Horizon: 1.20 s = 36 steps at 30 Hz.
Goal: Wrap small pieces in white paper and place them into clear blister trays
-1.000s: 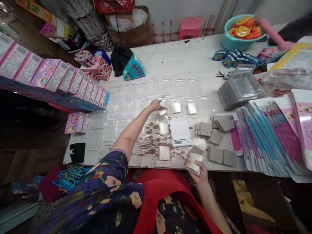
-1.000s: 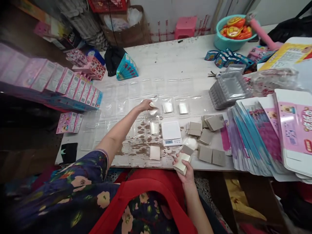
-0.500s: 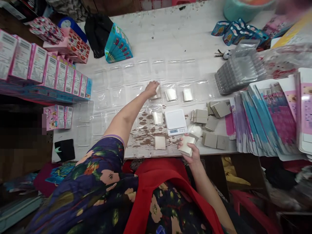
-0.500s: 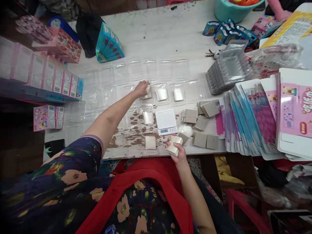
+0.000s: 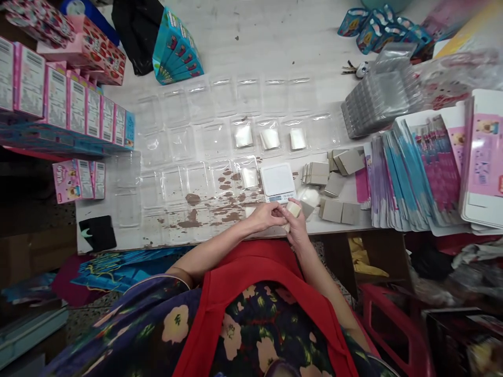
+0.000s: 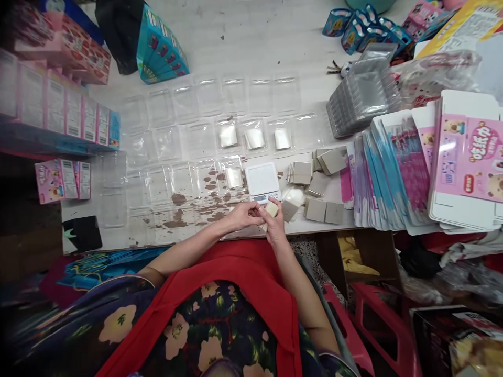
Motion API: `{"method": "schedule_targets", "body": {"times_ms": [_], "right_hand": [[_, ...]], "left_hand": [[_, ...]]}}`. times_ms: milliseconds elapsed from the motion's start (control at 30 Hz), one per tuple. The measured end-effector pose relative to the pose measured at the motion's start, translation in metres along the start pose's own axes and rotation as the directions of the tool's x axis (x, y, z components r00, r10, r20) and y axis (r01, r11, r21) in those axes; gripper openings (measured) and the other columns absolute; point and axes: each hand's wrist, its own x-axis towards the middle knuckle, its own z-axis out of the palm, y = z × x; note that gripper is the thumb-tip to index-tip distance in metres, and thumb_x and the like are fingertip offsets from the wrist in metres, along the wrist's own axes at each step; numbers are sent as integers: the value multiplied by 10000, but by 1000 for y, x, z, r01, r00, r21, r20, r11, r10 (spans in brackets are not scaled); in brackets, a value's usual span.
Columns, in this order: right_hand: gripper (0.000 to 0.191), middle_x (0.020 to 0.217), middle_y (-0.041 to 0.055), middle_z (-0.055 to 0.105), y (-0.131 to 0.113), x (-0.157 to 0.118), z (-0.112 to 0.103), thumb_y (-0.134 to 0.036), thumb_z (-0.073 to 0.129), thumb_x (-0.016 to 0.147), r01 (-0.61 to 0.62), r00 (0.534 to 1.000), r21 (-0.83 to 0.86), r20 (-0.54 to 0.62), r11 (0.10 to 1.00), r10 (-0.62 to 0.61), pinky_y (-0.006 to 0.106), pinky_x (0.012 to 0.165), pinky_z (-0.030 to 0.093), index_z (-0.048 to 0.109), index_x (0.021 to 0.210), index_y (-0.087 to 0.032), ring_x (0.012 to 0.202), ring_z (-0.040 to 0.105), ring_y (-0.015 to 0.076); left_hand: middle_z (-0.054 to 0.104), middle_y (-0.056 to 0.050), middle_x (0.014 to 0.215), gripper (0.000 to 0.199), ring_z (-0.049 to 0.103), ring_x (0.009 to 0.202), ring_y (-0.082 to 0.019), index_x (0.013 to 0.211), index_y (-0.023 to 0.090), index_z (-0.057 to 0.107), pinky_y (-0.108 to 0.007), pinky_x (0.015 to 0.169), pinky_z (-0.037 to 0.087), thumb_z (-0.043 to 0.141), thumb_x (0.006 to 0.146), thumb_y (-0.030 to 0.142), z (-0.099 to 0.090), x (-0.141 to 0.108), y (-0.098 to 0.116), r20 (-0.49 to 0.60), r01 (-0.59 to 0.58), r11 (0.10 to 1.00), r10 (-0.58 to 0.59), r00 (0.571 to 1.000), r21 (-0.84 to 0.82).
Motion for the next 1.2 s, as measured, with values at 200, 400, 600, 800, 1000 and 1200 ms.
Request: {"method": "schedule_targets", "body": {"times_ms": [200, 400, 600, 800, 1000, 1200], "right_hand": [[618, 768, -60, 569, -15, -10, 4, -308, 840, 564, 24, 1000, -148, 24, 989, -21, 237, 595, 471, 496, 1075, -266, 665, 548, 117], [611, 755, -59, 540, -22, -13, 3, -294, 837, 556, 14, 999, -172, 41, 985, -7, 234, 573, 456, 506, 1068, -259, 655, 522, 117], [635, 737, -60, 544, -26, -12, -2, -274, 833, 550, -20, 998, -157, 59, 987, 29, 253, 574, 463, 495, 1088, -264, 647, 527, 131], [561, 841, -26, 587, -29, -4, -13, -224, 757, 588, -11, 998, -103, 62, 995, 17, 277, 637, 466, 524, 1096, -267, 729, 549, 157], [525, 839, -33, 582, -26, 8, -19, -175, 688, 559, 108, 994, -406, 55, 907, -94, 278, 632, 432, 543, 1056, -257, 707, 509, 157], [508, 877, -15, 581, -16, 15, -19, -134, 662, 531, 189, 981, -525, 62, 830, -185, 296, 682, 443, 583, 1020, -247, 749, 496, 166]], "left_hand": [[585, 21, 603, 141, 548, 558, -75, 715, 129, 655, -202, 576, 472, 632, 644, 250, -11, -8, 16, 91, 170, 968, -155, 984, -186], [585, 16, 572, 112, 597, 565, -89, 643, 132, 653, -204, 572, 519, 624, 662, 238, -7, -14, 23, 67, 184, 966, -174, 982, -183], [579, 18, 504, 58, 573, 473, -74, 635, 122, 663, -185, 518, 495, 630, 659, 163, 0, -5, 25, 25, 273, 934, -274, 961, -231], [575, 26, 515, 75, 576, 476, -82, 699, 122, 639, -175, 472, 430, 603, 710, 186, 3, 1, 14, -77, 231, 945, -255, 964, -230], [590, 46, 620, 277, 520, 517, -65, 959, 136, 611, -184, 519, 407, 641, 701, 233, 2, 11, 2, -84, 181, 934, -216, 973, -308], [601, 27, 659, 281, 521, 573, -98, 964, 131, 657, -204, 549, 380, 613, 690, 170, -5, 42, 0, -81, 140, 982, -131, 988, 124]]}}
